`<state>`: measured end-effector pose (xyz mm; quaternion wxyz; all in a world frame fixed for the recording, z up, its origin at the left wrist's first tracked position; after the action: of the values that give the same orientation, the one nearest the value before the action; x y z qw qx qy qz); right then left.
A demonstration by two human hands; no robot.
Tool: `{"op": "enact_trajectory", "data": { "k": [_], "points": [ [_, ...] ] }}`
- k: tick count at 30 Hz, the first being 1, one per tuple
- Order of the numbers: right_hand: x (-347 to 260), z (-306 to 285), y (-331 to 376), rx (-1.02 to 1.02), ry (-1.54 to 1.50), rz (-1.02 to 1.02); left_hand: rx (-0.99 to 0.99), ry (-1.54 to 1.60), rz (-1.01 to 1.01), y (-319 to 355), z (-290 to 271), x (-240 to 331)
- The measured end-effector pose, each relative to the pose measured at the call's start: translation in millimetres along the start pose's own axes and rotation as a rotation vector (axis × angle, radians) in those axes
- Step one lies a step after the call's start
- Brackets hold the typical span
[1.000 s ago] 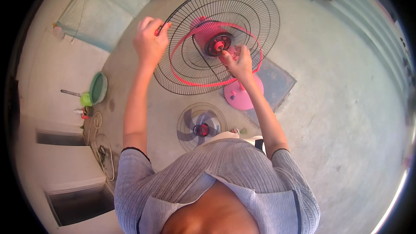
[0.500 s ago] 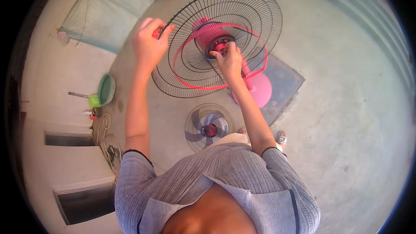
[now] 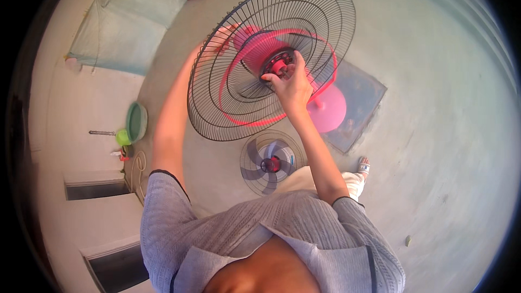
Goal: The person disassembles a grey standing fan by removing the front grille and fan blade. They then attach the fan blade to a pink standing fan and secure it with the front grille.
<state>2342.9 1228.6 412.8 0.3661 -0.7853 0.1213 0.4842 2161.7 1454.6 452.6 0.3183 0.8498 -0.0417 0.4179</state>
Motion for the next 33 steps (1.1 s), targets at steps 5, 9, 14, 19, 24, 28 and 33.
{"op": "enact_trajectory", "data": {
  "k": [5,9,14,19,24,28,33],
  "points": [
    [-17,-10,-8,0.090,0.230,-0.271,-0.078,-0.153,-0.020,-31,20,-4],
    [-4,2,-10,0.112,0.135,-0.325,-0.130,-0.048,-0.029,-37,15,-13],
    [1,6,-12,0.129,0.080,-0.315,-0.156,0.053,0.044,-31,19,-9],
    [-1,5,-16,0.070,0.048,-0.279,-0.130,0.038,0.040,-21,16,-12],
    [2,14,-14,-0.021,-0.002,-0.282,-0.066,-0.060,-0.075,-16,14,-17],
    [-2,12,-15,-0.109,0.090,-0.372,-0.014,0.225,0.047,0,20,-12],
    [0,8,-20,-0.121,0.062,-0.338,0.088,0.202,0.003,76,36,23]
  ]
}}
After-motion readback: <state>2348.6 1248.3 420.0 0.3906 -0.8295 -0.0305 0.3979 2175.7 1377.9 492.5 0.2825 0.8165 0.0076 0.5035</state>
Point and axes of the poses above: each hand's wrist, its own y-axis away from the middle knuckle, its own z-axis out of the palm, x = y × z, the point moved 8 cm from there along -y, towards the middle knuckle, and after that the axes turned 14 degrees about -z, right-handed, at the moved point
